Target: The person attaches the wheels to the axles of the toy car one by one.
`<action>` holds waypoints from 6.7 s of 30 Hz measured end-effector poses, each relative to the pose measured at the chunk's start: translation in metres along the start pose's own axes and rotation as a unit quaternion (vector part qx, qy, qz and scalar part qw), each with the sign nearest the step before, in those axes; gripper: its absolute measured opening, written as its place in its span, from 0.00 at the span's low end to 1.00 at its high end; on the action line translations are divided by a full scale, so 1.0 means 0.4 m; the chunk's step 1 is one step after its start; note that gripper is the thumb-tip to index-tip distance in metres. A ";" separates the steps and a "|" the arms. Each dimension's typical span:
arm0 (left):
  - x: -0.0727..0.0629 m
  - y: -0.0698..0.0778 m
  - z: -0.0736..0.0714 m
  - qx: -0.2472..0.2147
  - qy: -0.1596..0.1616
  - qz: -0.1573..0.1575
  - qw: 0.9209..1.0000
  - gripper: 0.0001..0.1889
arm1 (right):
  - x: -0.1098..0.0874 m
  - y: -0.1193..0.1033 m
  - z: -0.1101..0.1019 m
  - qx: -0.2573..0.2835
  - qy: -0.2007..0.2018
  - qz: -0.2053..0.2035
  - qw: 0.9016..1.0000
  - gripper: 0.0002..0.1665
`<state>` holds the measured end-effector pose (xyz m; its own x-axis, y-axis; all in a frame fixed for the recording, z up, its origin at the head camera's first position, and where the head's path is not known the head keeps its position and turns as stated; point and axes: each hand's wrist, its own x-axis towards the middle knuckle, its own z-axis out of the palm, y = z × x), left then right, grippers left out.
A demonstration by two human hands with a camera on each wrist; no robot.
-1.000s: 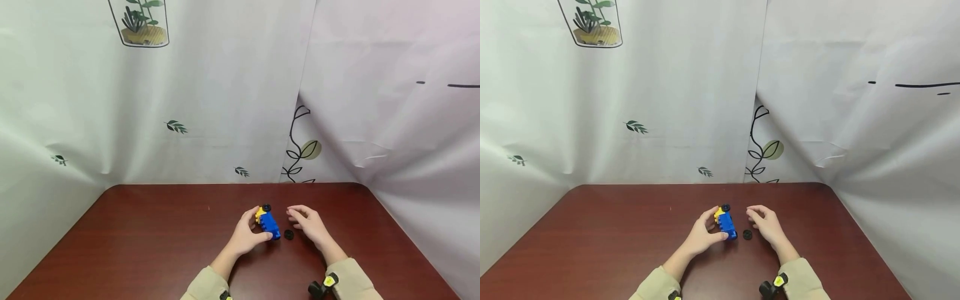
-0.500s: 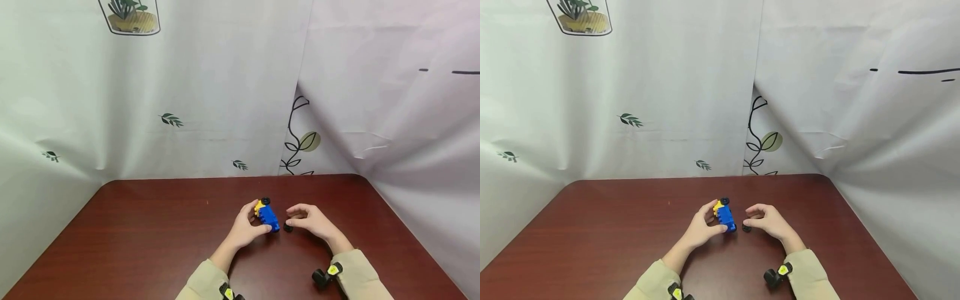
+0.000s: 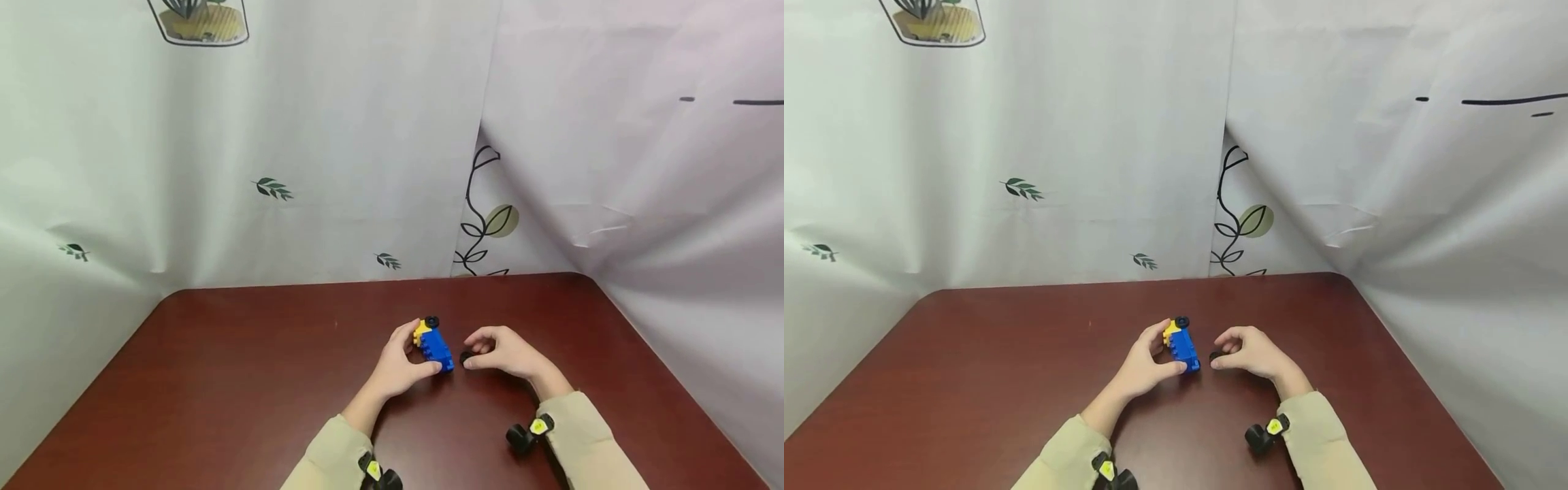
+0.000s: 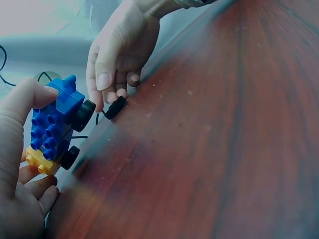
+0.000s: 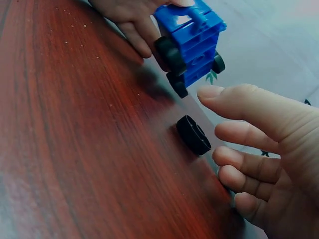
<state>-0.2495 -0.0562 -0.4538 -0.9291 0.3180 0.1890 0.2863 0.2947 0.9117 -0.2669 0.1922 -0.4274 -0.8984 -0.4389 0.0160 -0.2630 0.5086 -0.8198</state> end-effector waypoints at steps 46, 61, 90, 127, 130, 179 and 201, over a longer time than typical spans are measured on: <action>0.009 -0.004 -0.007 0.009 0.000 0.001 1.000 0.46 | 0.018 -0.009 0.014 -0.112 0.050 0.011 0.992 0.13; 0.008 -0.003 -0.004 0.001 0.000 0.005 1.000 0.46 | 0.015 -0.022 0.019 -0.114 0.112 0.002 0.987 0.15; -0.032 0.095 -0.018 -0.035 0.011 -0.018 0.999 0.43 | 0.002 -0.051 0.019 -0.079 0.162 -0.009 0.984 0.16; 0.013 0.044 -0.033 0.001 0.030 0.027 0.999 0.46 | -0.007 -0.163 0.021 0.034 0.182 -0.090 0.979 0.11; 0.012 0.042 -0.030 -0.017 0.031 0.021 0.999 0.46 | 0.008 -0.133 0.034 0.057 0.176 -0.100 0.978 0.12; -0.017 0.153 -0.061 -0.025 0.018 0.029 0.999 0.45 | -0.014 -0.184 0.056 0.075 0.150 -0.138 0.976 0.16; 0.003 0.098 -0.059 0.000 0.044 0.089 0.995 0.47 | -0.003 -0.184 0.063 0.145 0.115 -0.140 0.973 0.13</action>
<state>-0.2449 -0.0656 -0.4091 -0.8807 0.2855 0.3781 0.4477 0.2408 0.8611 -0.2375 0.1366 -0.3814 -0.8696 -0.3361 0.3618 -0.4282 0.1484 -0.8914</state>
